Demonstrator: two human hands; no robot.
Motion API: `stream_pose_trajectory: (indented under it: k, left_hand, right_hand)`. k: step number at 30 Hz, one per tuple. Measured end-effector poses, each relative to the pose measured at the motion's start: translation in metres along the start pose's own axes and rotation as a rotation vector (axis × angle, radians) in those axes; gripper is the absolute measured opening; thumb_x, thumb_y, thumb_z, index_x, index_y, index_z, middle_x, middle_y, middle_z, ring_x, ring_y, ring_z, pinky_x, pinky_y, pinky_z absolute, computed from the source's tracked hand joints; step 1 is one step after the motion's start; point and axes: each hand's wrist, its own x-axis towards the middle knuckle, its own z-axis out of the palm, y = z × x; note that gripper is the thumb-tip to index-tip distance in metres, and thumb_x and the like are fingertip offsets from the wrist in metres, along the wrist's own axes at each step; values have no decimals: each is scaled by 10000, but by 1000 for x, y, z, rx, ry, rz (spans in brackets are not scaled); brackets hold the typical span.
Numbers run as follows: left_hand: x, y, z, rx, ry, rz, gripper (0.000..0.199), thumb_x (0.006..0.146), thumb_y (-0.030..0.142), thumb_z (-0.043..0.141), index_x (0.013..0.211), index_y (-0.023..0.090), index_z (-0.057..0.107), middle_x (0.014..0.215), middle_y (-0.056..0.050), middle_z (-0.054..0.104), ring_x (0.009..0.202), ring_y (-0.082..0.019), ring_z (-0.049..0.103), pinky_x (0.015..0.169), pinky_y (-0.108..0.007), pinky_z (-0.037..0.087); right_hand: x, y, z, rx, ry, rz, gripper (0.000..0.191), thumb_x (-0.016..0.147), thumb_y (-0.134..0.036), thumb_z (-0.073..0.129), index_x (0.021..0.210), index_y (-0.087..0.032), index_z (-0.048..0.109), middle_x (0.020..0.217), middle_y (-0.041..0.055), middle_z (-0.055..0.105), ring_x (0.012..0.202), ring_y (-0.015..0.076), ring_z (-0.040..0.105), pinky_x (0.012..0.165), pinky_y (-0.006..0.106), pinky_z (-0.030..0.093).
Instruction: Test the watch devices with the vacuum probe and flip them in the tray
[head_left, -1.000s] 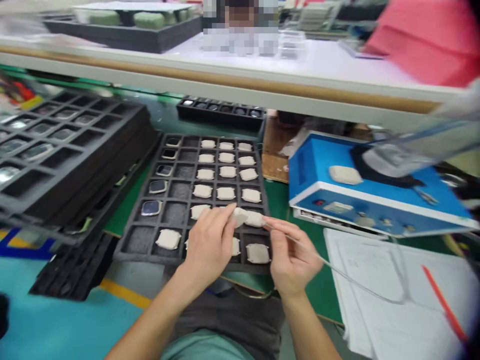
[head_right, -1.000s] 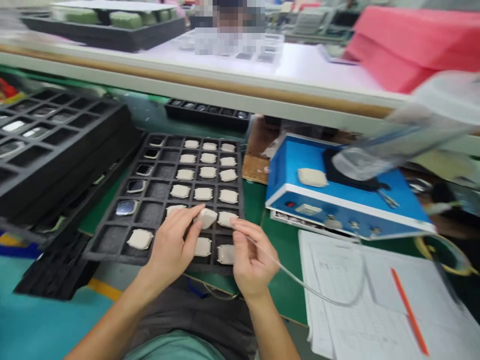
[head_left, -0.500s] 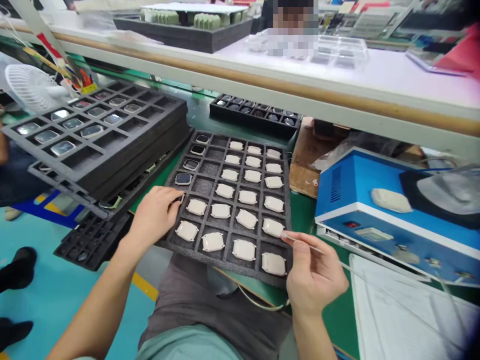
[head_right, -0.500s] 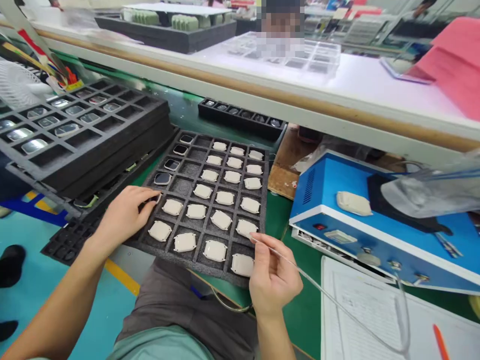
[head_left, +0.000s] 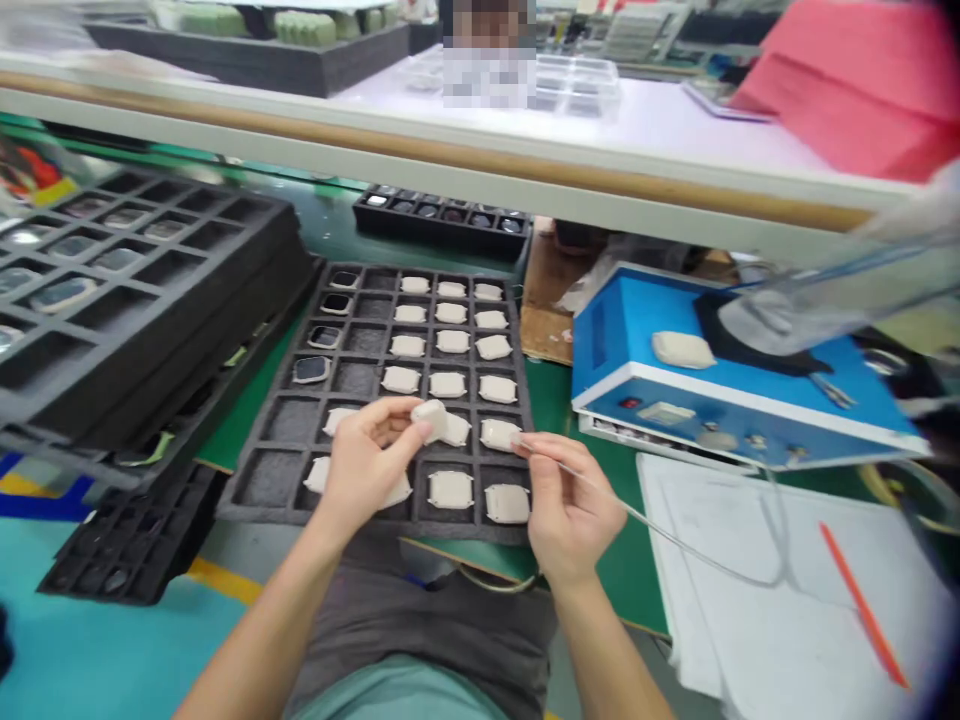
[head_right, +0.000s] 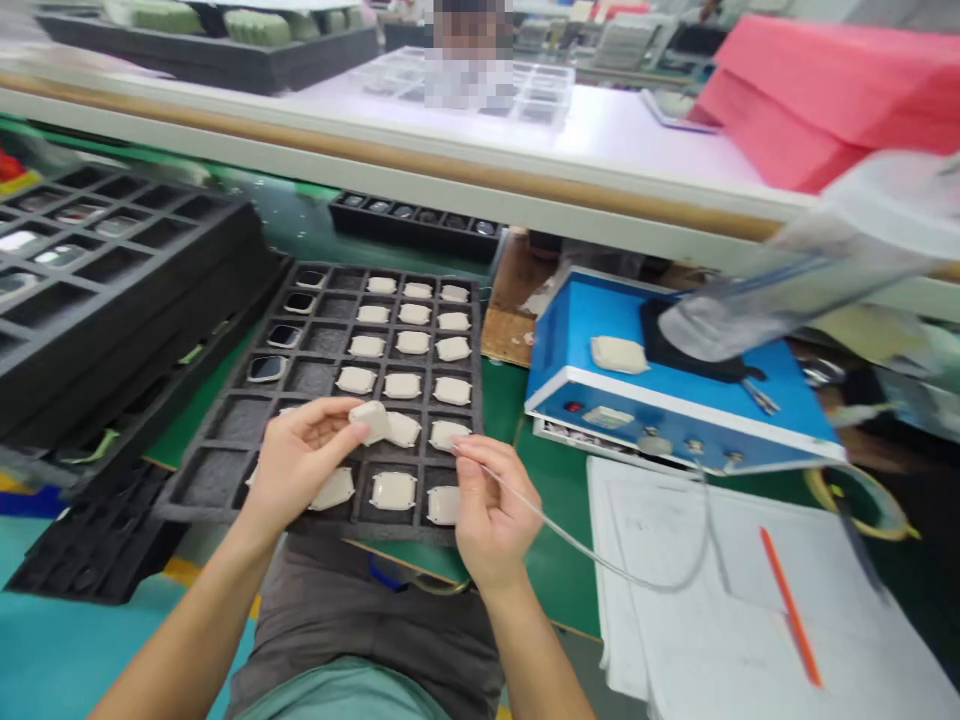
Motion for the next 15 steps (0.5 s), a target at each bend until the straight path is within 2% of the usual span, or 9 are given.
stream_pose_trajectory:
  k: [2, 5, 8, 15]
  left_hand:
    - [-5, 0, 32, -84, -60, -41, 278, 750, 302, 829, 975, 141, 801, 894, -86, 832, 782, -212, 792, 757, -298, 656]
    - [-9, -1, 58, -131, -94, -49, 254, 742, 283, 850, 952, 146, 807, 888, -77, 834, 768, -201, 795, 744, -277, 662]
    - [-9, -3, 67, -150, -80, -33, 230, 749, 268, 862, 943, 153, 816, 891, -62, 835, 769, -180, 796, 748, -242, 659]
    - [-9, -4, 69, -155, -75, 5, 185, 761, 224, 870, 937, 179, 830, 896, -35, 835, 772, -153, 794, 764, -203, 654]
  right_hand:
    - [3, 1, 1, 11, -24, -22, 116, 984, -188, 657, 979, -230, 765, 973, 65, 795, 945, 213, 778, 803, 375, 676]
    - [8, 2, 2, 36, -50, -49, 152, 990, -164, 640, 1034, -245, 761, 1016, 66, 809, 991, 215, 788, 860, 385, 679]
    - [11, 1, 3, 60, -72, -53, 178, 988, -143, 642, 1059, -255, 761, 1043, 59, 816, 1015, 210, 790, 911, 391, 672]
    - [13, 1, 1, 82, -87, -24, 227, 979, -104, 645, 1073, -270, 768, 1056, 45, 813, 1024, 201, 780, 936, 385, 650]
